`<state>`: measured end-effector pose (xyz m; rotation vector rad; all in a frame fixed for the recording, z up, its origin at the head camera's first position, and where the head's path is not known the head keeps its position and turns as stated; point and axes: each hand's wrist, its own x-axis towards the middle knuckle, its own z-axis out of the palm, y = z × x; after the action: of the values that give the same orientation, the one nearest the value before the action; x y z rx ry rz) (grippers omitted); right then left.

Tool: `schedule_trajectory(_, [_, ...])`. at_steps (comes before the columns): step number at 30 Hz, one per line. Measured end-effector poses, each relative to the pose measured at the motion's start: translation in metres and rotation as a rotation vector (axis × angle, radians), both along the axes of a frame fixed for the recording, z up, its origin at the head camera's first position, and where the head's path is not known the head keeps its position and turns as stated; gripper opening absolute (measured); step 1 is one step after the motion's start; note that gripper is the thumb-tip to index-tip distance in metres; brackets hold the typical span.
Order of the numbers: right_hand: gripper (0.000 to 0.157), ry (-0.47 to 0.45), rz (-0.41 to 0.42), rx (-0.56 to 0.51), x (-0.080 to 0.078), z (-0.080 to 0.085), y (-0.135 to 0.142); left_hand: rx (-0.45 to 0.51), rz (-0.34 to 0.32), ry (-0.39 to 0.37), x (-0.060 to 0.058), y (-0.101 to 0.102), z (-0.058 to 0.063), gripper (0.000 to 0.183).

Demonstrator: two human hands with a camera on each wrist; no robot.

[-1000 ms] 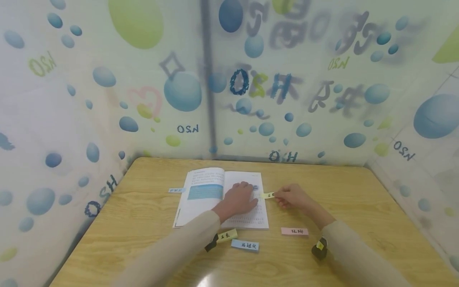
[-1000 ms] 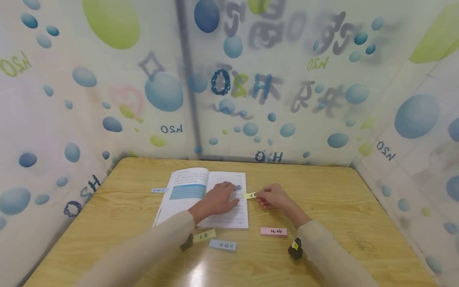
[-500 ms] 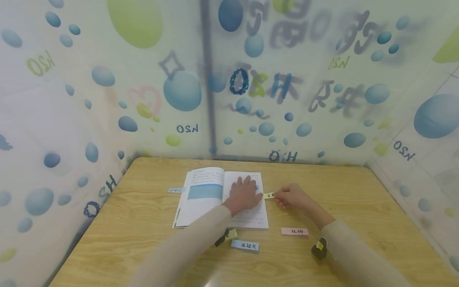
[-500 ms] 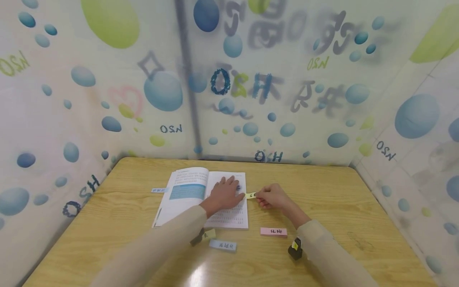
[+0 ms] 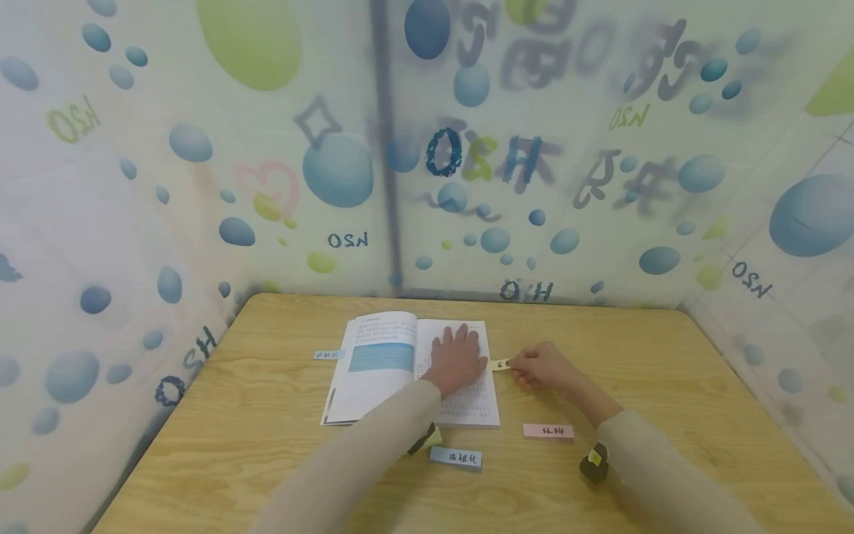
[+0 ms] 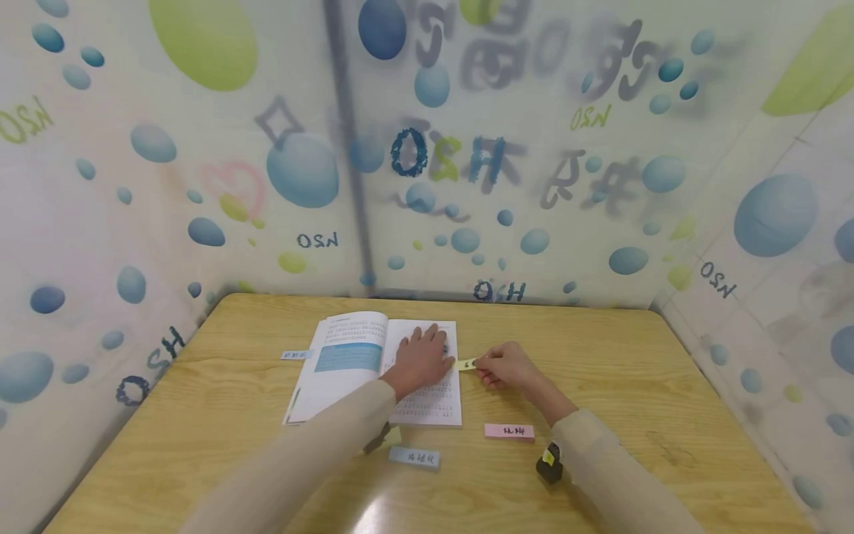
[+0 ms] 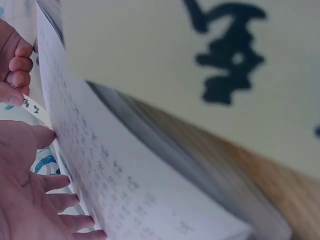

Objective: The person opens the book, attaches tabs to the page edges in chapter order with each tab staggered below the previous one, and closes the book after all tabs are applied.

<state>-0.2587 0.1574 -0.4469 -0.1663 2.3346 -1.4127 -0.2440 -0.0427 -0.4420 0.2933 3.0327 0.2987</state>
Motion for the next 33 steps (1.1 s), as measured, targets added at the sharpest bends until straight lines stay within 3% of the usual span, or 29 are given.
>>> schedule_trajectory(14, [0.019,0.001,0.019,0.016,-0.002,-0.001,0.0,-0.016,-0.004,-0.045,0.004,-0.006,0.01,0.054])
schedule_trajectory(23, [0.019,0.018,0.028,0.029,-0.002,-0.001,0.002,0.004,-0.026,-0.047,0.007,-0.01,0.007,0.053])
schedule_trajectory(33, [0.022,0.06,0.026,0.076,-0.002,0.004,0.008,-0.005,-0.054,-0.062,0.02,-0.019,0.013,0.063])
